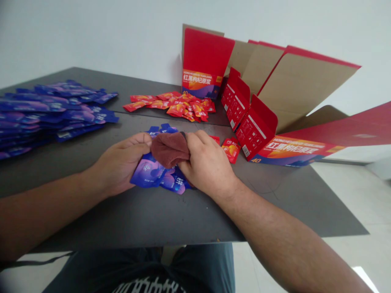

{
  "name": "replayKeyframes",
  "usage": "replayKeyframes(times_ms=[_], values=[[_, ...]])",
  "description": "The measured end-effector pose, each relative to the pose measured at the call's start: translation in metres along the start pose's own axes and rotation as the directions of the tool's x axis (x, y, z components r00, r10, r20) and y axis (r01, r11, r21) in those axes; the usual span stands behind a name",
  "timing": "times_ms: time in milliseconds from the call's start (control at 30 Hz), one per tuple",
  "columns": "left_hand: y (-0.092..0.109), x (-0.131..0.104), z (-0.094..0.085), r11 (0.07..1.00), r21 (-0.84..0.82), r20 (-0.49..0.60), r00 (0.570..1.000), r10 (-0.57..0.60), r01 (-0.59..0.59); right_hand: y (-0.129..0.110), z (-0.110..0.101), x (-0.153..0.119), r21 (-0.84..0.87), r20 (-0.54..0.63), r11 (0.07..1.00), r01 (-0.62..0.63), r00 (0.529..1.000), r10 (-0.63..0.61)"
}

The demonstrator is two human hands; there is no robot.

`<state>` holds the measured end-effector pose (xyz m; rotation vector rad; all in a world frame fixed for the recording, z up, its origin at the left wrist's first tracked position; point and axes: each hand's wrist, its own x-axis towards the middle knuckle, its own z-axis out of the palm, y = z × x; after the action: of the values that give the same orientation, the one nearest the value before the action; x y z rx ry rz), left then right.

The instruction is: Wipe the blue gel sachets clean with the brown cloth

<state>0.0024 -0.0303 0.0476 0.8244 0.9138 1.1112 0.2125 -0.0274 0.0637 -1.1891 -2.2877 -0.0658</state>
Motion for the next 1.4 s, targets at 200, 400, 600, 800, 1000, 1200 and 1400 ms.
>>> replayKeyframes(times_ms=[200,400,600,800,1000,1200,1400], values=[[0.000,0.001,0.000,1.000,0.026,-0.035,0.999,0.003,-0.002,-0.001,0.002,-0.002,0.083,0.093,0.987,0.138,0.985,-0.146],[-0.003,0.004,-0.005,0.993,0.078,0.047,0.996,0.082,-0.085,0.008,-0.002,0.003,0.229,-0.064,0.972,0.051,0.997,-0.037],[-0.010,0.008,-0.015,0.961,0.224,0.034,0.987,0.157,-0.160,0.008,-0.009,0.010,0.416,0.017,0.906,-0.083,0.996,0.084],[-0.010,0.009,-0.020,0.899,0.410,0.067,0.988,0.141,-0.157,0.010,-0.013,0.009,0.309,-0.055,0.943,-0.125,0.987,0.149],[-0.003,0.004,-0.009,0.897,0.422,0.057,0.992,0.116,-0.129,0.012,-0.017,0.008,0.200,-0.066,0.976,-0.089,0.992,0.104],[-0.005,0.003,-0.009,0.897,0.417,0.088,0.989,0.119,-0.145,0.007,-0.011,0.004,0.117,-0.026,0.993,-0.015,0.999,0.018],[-0.005,0.003,-0.009,0.922,0.363,0.097,0.989,0.108,-0.136,0.001,-0.008,0.000,0.145,0.108,0.977,0.154,0.979,-0.170]])
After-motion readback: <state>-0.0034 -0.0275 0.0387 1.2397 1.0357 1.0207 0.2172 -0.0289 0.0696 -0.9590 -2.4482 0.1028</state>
